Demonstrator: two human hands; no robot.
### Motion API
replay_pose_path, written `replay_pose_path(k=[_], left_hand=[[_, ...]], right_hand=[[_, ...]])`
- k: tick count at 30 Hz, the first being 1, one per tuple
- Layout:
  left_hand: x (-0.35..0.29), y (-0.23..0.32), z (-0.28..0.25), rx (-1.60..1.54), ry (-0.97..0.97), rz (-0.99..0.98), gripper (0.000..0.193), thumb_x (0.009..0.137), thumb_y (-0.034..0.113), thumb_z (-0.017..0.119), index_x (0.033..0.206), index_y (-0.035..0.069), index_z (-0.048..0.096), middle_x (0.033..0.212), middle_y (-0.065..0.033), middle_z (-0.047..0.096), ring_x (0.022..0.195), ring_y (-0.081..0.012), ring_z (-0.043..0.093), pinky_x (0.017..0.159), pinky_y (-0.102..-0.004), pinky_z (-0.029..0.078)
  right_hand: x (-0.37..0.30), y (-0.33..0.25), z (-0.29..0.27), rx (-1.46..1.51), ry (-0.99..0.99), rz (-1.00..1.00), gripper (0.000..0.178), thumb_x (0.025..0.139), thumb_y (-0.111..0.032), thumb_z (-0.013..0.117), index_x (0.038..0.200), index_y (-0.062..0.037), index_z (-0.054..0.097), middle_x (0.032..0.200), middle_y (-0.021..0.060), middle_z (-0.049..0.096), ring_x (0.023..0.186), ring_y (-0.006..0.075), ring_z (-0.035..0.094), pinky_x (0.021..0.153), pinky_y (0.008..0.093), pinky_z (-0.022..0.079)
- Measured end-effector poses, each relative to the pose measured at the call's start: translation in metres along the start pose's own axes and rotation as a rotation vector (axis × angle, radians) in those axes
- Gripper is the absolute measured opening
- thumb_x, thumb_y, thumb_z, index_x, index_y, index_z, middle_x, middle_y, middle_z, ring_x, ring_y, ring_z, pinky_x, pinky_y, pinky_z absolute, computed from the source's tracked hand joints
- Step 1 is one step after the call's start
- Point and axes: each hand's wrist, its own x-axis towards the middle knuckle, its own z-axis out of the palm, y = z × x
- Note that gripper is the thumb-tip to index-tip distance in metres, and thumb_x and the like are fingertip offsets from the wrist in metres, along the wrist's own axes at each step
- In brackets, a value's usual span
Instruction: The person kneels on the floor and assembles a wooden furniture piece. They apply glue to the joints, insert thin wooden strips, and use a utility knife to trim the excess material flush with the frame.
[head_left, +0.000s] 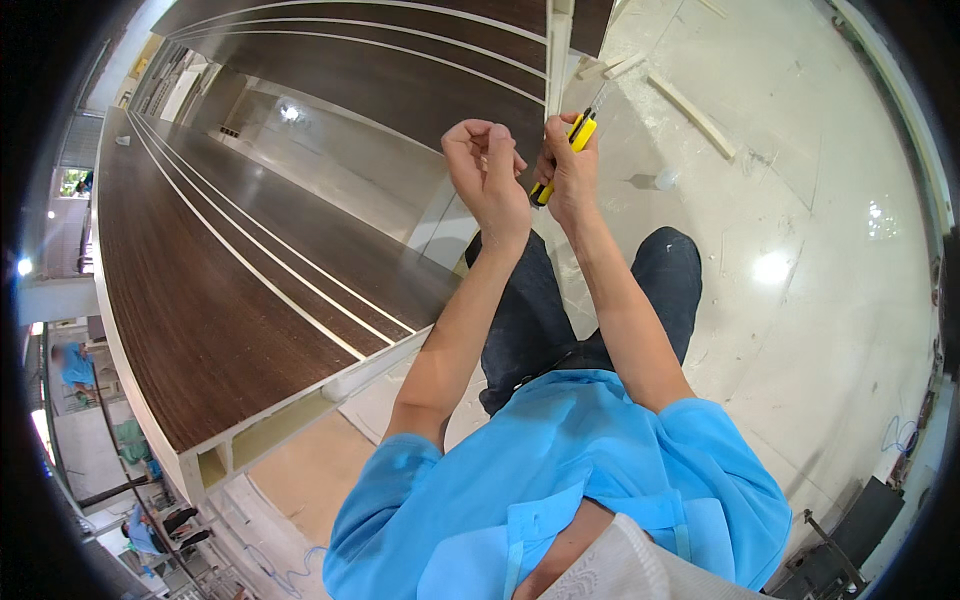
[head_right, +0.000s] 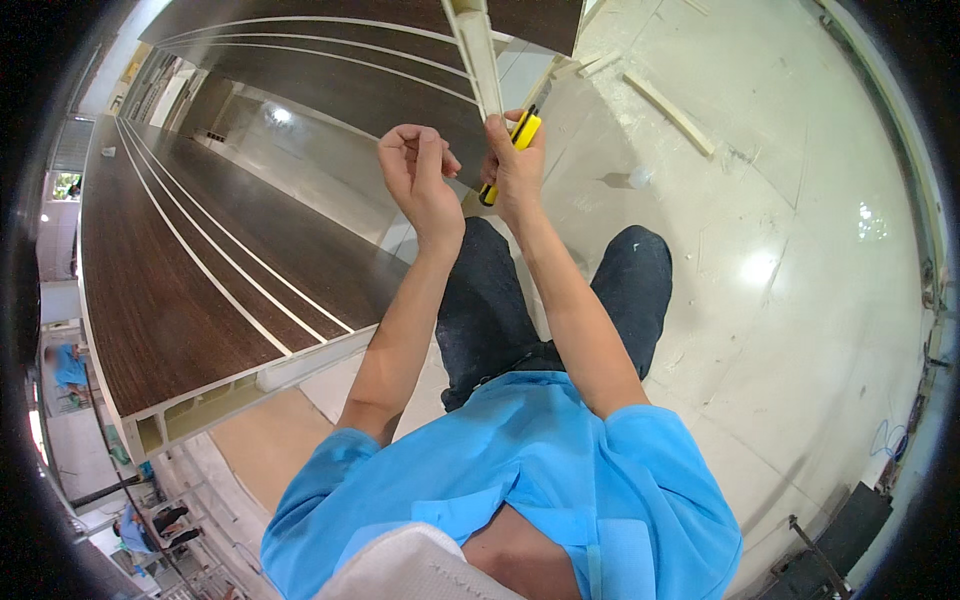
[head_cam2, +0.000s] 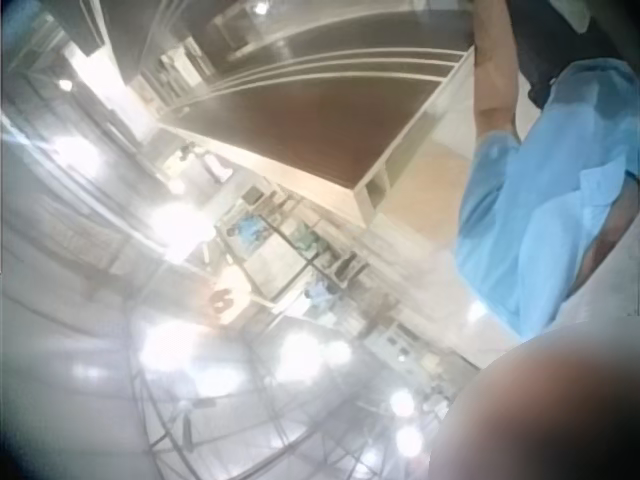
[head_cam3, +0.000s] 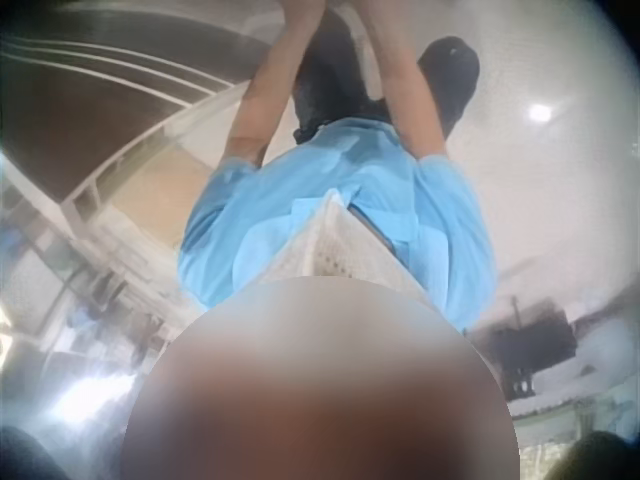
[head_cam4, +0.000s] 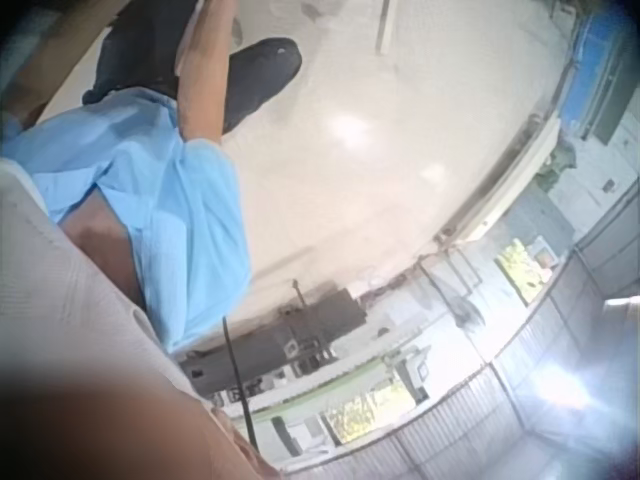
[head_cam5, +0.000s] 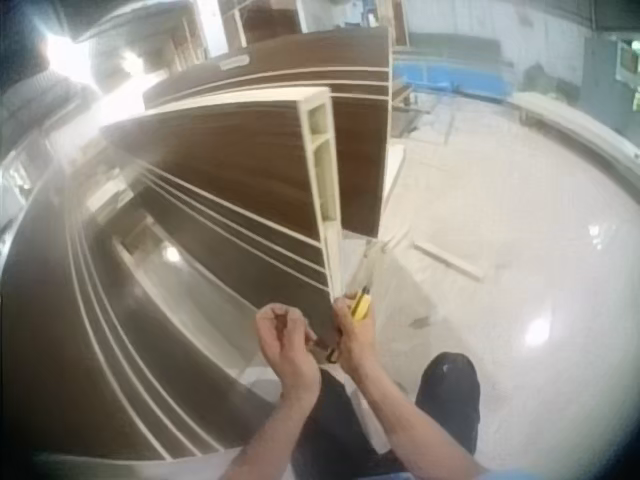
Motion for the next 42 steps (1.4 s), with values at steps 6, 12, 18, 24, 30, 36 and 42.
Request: replay_pose_path(k=[6, 12, 18, 24, 30, 36, 42], left_hand=[[-0.009, 0.011, -0.011, -0.135, 0.055, -0.059, 0.019, 0.106, 0.016, 0.065, 0.117, 0.005, 0.053, 0.093, -0.0043, 0.061, 0.069, -0.0089, 0.056, 0.063, -0.0236, 0.045], [-0.056, 0.007, -0.027, -0.200, -0.007, -0.208, 0.020, 0.105, 0.014, 0.065, 0.118, 0.005, 0.053, 0.096, -0.0039, 0.060, 0.071, -0.0084, 0.055, 0.065, -0.0243, 0.046], [-0.096, -0.011, -0.059, -0.141, -0.127, -0.372, 0.020, 0.107, 0.015, 0.065, 0.119, 0.004, 0.054, 0.098, -0.0036, 0.059, 0.078, -0.0077, 0.056, 0.071, -0.0245, 0.048], [-0.103, -0.027, -0.073, 0.020, -0.199, -0.440, 0.019, 0.106, 0.016, 0.064, 0.117, 0.002, 0.057, 0.097, -0.0034, 0.060, 0.079, -0.0085, 0.056, 0.073, -0.0254, 0.050], [-0.099, -0.026, -0.080, 0.143, -0.264, -0.348, 0.022, 0.105, 0.017, 0.065, 0.118, 0.001, 0.059, 0.100, -0.0050, 0.062, 0.083, -0.0105, 0.057, 0.078, -0.0276, 0.051], [-0.089, -0.025, -0.063, 0.232, -0.302, -0.371, 0.021, 0.105, 0.019, 0.066, 0.117, 0.001, 0.061, 0.099, -0.0043, 0.064, 0.083, -0.0115, 0.057, 0.078, -0.0283, 0.051], [-0.082, -0.042, -0.024, 0.296, -0.415, -0.350, 0.026, 0.106, 0.021, 0.065, 0.120, 0.000, 0.063, 0.099, -0.0057, 0.070, 0.089, -0.0143, 0.066, 0.080, -0.0298, 0.053]], right_hand=[[0.013, 0.002, -0.013, -0.016, -0.123, 0.017, 0.031, 0.101, -0.033, 0.077, 0.106, -0.0163, 0.052, 0.072, -0.0014, 0.050, 0.052, 0.0081, 0.043, 0.047, 0.0247, 0.035], [0.012, -0.001, -0.016, -0.051, -0.166, 0.026, 0.029, 0.103, -0.033, 0.074, 0.109, -0.0159, 0.052, 0.075, -0.0002, 0.052, 0.052, 0.0095, 0.044, 0.047, 0.0262, 0.037], [0.013, -0.001, -0.024, -0.210, -0.178, -0.029, 0.028, 0.104, -0.036, 0.073, 0.109, -0.0150, 0.056, 0.075, 0.0001, 0.055, 0.052, 0.0099, 0.047, 0.047, 0.0258, 0.036], [0.030, -0.028, -0.040, -0.390, -0.221, 0.022, 0.036, 0.108, -0.043, 0.065, 0.122, -0.0120, 0.052, 0.076, 0.0029, 0.058, 0.050, 0.0105, 0.048, 0.047, 0.0260, 0.036], [0.067, -0.121, -0.038, -0.542, -0.118, -0.238, 0.037, 0.113, -0.045, 0.053, 0.124, -0.0092, 0.053, 0.082, 0.0041, 0.060, 0.054, 0.0122, 0.052, 0.050, 0.0303, 0.042], [0.074, -0.193, -0.047, -0.974, -0.387, -0.459, 0.037, 0.115, -0.035, 0.050, 0.131, -0.0030, 0.062, 0.084, -0.0009, 0.058, 0.067, 0.0069, 0.052, 0.063, 0.0247, 0.043], [0.079, -0.180, -0.096, -1.339, -0.488, -0.324, 0.027, 0.108, -0.031, 0.066, 0.112, -0.0042, 0.069, 0.079, -0.0003, 0.059, 0.070, 0.0098, 0.052, 0.065, 0.0276, 0.044]])
